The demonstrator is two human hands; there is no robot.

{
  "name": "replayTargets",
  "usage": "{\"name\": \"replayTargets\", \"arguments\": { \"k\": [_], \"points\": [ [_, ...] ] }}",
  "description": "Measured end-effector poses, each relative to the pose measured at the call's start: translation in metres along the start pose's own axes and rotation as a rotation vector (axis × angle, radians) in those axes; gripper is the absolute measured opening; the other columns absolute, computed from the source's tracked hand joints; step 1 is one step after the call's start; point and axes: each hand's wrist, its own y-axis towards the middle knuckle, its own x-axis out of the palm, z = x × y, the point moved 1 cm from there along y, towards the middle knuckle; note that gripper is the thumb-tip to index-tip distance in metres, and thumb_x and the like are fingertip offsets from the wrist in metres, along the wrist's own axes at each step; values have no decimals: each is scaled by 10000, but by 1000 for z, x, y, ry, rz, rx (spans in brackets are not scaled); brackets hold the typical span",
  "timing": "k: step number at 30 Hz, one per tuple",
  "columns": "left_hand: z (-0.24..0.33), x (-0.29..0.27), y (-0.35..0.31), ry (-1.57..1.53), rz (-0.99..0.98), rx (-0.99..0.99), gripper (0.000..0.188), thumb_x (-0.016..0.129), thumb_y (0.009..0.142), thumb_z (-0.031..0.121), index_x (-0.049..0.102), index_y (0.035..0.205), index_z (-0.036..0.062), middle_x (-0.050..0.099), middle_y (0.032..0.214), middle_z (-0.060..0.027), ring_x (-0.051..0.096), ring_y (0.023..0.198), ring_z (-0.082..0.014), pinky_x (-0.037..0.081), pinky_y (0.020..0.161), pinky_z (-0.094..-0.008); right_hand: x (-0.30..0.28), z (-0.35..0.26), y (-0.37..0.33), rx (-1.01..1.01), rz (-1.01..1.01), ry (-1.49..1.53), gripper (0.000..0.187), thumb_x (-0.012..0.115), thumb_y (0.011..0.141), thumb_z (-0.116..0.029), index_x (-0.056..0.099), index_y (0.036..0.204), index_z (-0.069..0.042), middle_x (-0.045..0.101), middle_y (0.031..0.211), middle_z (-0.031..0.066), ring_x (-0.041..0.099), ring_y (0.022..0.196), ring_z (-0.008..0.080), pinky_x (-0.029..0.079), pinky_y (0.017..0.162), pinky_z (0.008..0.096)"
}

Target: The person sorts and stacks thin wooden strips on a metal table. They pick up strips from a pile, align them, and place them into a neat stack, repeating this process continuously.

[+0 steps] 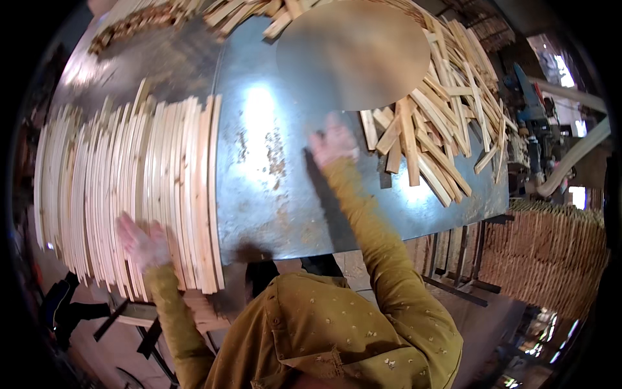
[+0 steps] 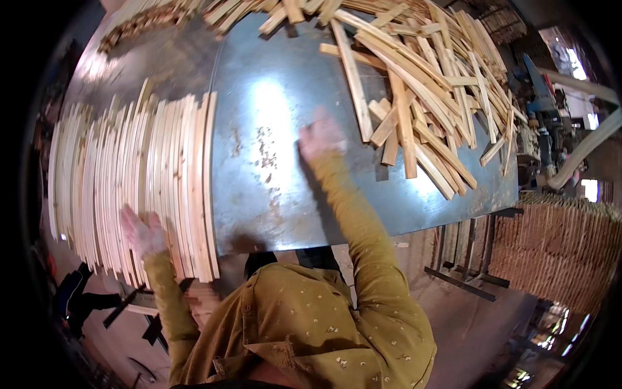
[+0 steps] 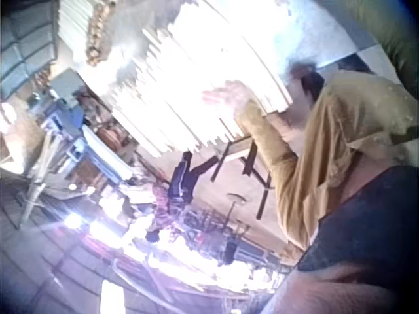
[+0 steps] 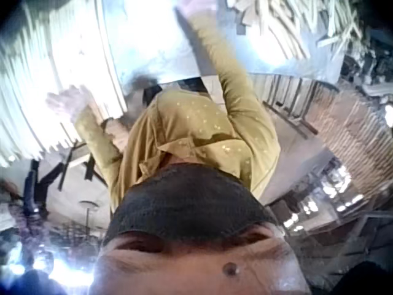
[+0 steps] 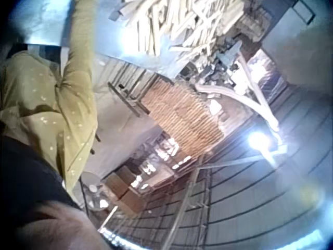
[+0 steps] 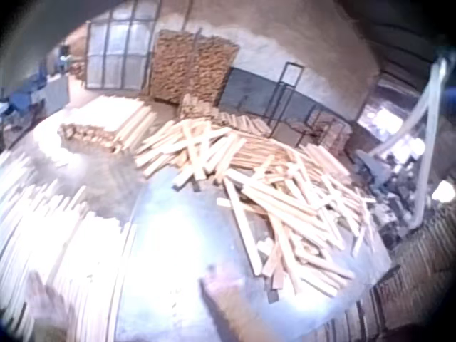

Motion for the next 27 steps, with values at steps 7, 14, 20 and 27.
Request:
{"name": "replayTargets", "arguments": {
  "k": [7, 14, 20, 27],
  "points": [
    [134, 194, -172, -436, -929, 333, 632, 546, 984, 362, 364, 1436, -41, 556, 1291, -179, 555, 1160, -278, 471, 978, -384, -12, 175, 100, 178, -396, -294, 750, 622, 877, -448, 385, 1444, -19, 451, 1434, 218, 489, 1290, 343, 419, 1057, 412],
    [209, 325, -250, -1342, -1463, -807, 616, 658, 876, 499, 518, 1248, 29, 613, 1047, -140, 624, 822, -252, 560, 688, -406, -74, 232, 51, -118, -135, 270, 553, 518, 954, -462, 526, 1307, -36, 598, 1250, 170, 571, 1146, 297, 434, 988, 416],
    [219, 339, -271, -1313, -1206, -825, 776, 501, 891, 674, 523, 1284, 5, 661, 981, -174, 646, 695, -270, 590, 603, -408, -188, 390, 210, -42, -6, -724, 1072, 655, 734, -706, 285, 1513, -69, 354, 1519, 233, 379, 1383, 388, 323, 1120, 511],
    [258, 349, -249, -1402, -980, -988, 525, 348, 1043, 399, 558, 1261, -30, 679, 925, -150, 662, 702, -285, 600, 611, -406, -183, 424, 236, -76, 32, -605, 1099, 553, 725, -832, 231, 1553, -185, 273, 1581, 169, 289, 1437, 401, 303, 1126, 565]
  ]
}}
